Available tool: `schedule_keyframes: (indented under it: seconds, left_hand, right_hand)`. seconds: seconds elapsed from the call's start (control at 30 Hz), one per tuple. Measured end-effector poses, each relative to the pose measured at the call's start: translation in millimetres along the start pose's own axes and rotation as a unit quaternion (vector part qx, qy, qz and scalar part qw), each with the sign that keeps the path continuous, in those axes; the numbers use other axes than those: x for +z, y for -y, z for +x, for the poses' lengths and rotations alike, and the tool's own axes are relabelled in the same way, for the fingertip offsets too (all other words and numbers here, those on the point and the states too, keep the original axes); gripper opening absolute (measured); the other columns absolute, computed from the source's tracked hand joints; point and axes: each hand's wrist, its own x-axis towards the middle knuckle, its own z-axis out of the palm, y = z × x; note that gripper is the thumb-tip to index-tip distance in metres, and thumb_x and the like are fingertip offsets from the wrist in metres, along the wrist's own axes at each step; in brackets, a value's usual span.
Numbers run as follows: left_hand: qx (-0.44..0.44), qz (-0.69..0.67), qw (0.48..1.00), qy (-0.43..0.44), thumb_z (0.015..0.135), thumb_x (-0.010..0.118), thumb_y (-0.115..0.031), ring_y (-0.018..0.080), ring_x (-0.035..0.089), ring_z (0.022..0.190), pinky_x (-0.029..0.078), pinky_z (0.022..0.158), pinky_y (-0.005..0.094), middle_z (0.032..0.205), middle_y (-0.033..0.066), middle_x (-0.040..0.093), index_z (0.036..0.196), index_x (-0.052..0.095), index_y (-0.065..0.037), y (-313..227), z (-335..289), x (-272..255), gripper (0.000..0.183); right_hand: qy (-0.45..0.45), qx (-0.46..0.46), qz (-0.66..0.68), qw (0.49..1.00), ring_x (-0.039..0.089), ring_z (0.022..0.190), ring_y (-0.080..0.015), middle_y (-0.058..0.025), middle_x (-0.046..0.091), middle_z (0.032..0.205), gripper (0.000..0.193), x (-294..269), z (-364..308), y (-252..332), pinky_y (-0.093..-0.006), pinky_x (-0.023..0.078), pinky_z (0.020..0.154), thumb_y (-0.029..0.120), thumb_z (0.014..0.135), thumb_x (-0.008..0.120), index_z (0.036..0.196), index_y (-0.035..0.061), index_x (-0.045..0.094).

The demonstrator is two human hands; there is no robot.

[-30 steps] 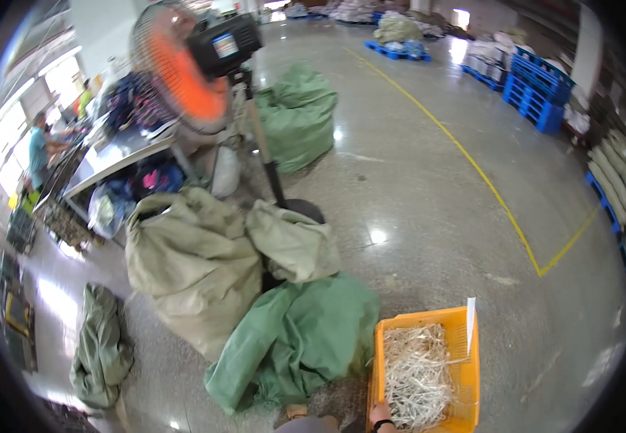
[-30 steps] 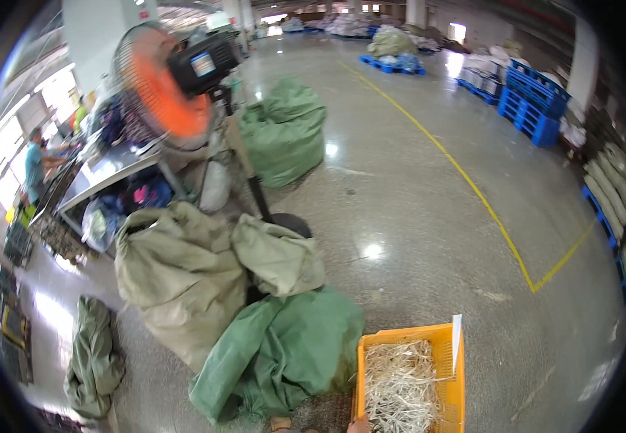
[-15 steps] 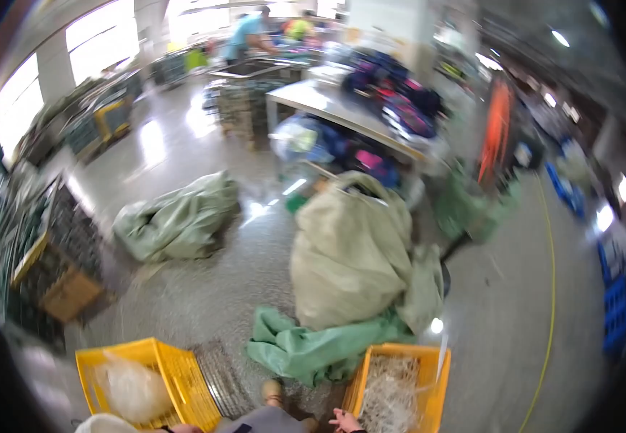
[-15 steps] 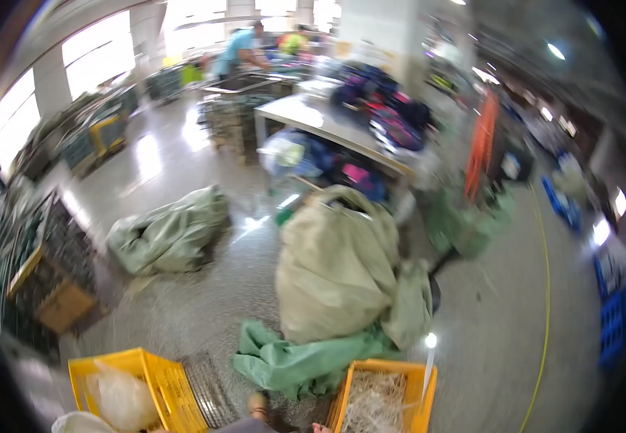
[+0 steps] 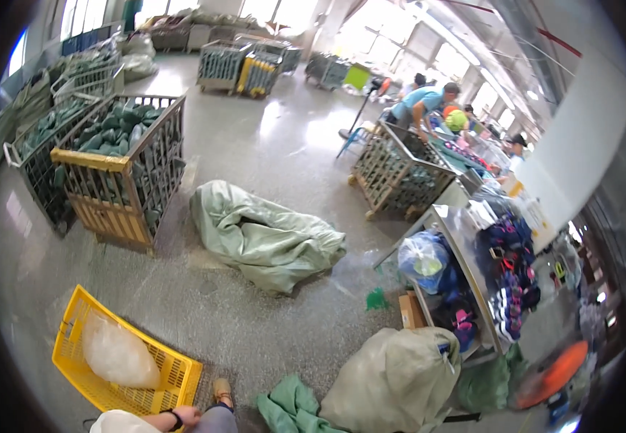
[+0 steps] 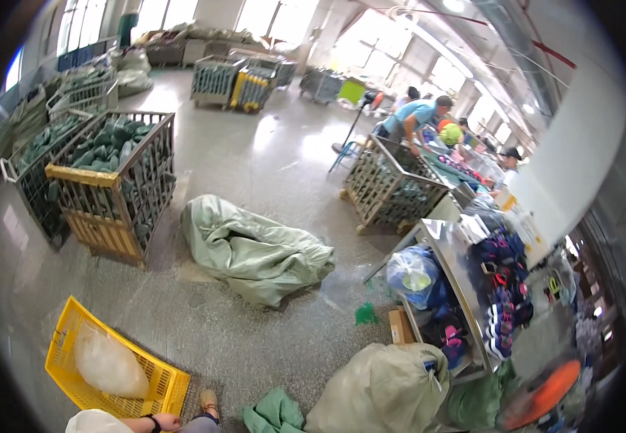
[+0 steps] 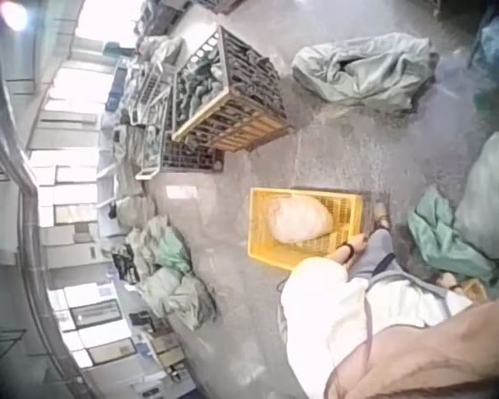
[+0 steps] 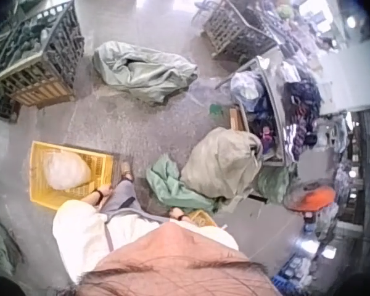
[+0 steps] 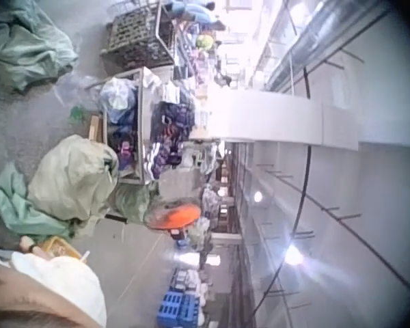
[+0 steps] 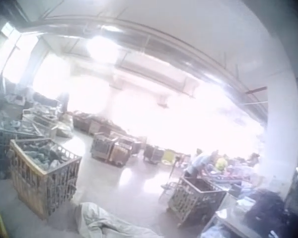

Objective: Sort and group shoe uppers by size or style, record data on a log sheet, and move them to assembly line.

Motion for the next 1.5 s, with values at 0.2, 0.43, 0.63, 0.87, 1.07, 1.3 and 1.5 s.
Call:
schedule_keyframes:
  seconds: [0.2,0.43,0.63,0.87,1.07,1.3,1.5]
  left_hand:
    - [0.150,0.044,0.961,-0.228,0.072,0.052,-0.023,0.0342,0.055,0.087,0.044,0.081,0.0413,0.086,0.0172,0.060,0.087,0.063,-0.011,-122,100,-217,0.023]
    - [0.042,0.059,0.959,-0.274,0.071,0.059,-0.025,0.0293,0.028,0.124,0.032,0.096,0.0453,0.128,0.0098,0.039,0.109,0.053,-0.014,-157,220,-417,0.040]
    - [-0.065,0.157,0.969,-0.181,0.068,0.063,-0.029,0.0270,0.021,0.129,0.027,0.100,0.0461,0.135,0.0099,0.031,0.123,0.041,-0.010,-149,365,-543,0.062]
    - [-0.026,0.204,0.964,-0.167,0.067,0.065,-0.025,0.0263,0.021,0.130,0.026,0.101,0.0400,0.138,0.0123,0.027,0.126,0.037,-0.005,-199,548,-670,0.068]
    - [0.000,0.295,0.935,-0.200,0.070,0.060,-0.025,0.0272,0.027,0.126,0.023,0.102,0.0411,0.132,0.0185,0.034,0.134,0.023,-0.005,-176,678,-668,0.076]
    - [0.203,0.215,0.933,0.203,0.075,0.049,-0.016,0.0289,0.062,0.079,0.049,0.067,0.0412,0.086,0.0133,0.064,0.086,0.064,-0.010,-225,621,-557,0.020]
    - [0.241,0.014,0.904,0.352,0.081,0.048,-0.036,0.0330,0.058,0.074,0.045,0.069,0.0422,0.078,0.0158,0.062,0.087,0.059,-0.003,-170,607,-559,0.036]
  right_hand:
    - [-0.238,0.051,0.074,0.967,0.059,0.062,-0.0268,-0.0146,0.060,0.069,0.024,-196,107,102,-0.0393,0.046,0.054,0.021,0.085,0.042,0.081,0.0017,0.056]
    - [-0.097,-0.043,0.101,0.989,0.058,0.066,-0.0282,-0.0138,0.061,0.073,0.025,-298,187,95,-0.0387,0.045,0.058,0.026,0.085,0.047,0.081,0.0030,0.056]
    - [-0.048,0.047,-0.028,0.997,0.055,0.087,-0.0328,-0.0142,0.062,0.092,0.022,-423,338,33,-0.0419,0.042,0.077,0.021,0.080,0.049,0.091,0.0077,0.062]
    - [-0.127,0.111,0.475,0.864,0.060,0.083,-0.0124,-0.0061,0.062,0.094,0.025,-594,464,110,-0.0241,0.047,0.068,0.016,0.091,0.041,0.107,0.0011,0.053]
    - [-0.170,0.071,0.139,0.973,0.056,0.092,-0.0310,-0.0137,0.059,0.100,0.023,-627,558,116,-0.0357,0.045,0.080,0.009,0.082,0.049,0.104,0.0051,0.056]
    - [-0.236,-0.068,-0.066,0.967,0.041,0.116,-0.0329,-0.0122,0.044,0.126,0.048,-669,713,142,-0.0408,0.034,0.094,0.004,0.074,0.052,0.122,0.0096,0.044]
    - [0.263,0.135,-0.149,0.943,0.046,0.114,-0.0261,-0.0078,0.057,0.112,0.036,-596,776,136,-0.0573,0.018,0.097,0.020,0.084,0.035,0.115,0.0182,0.053]
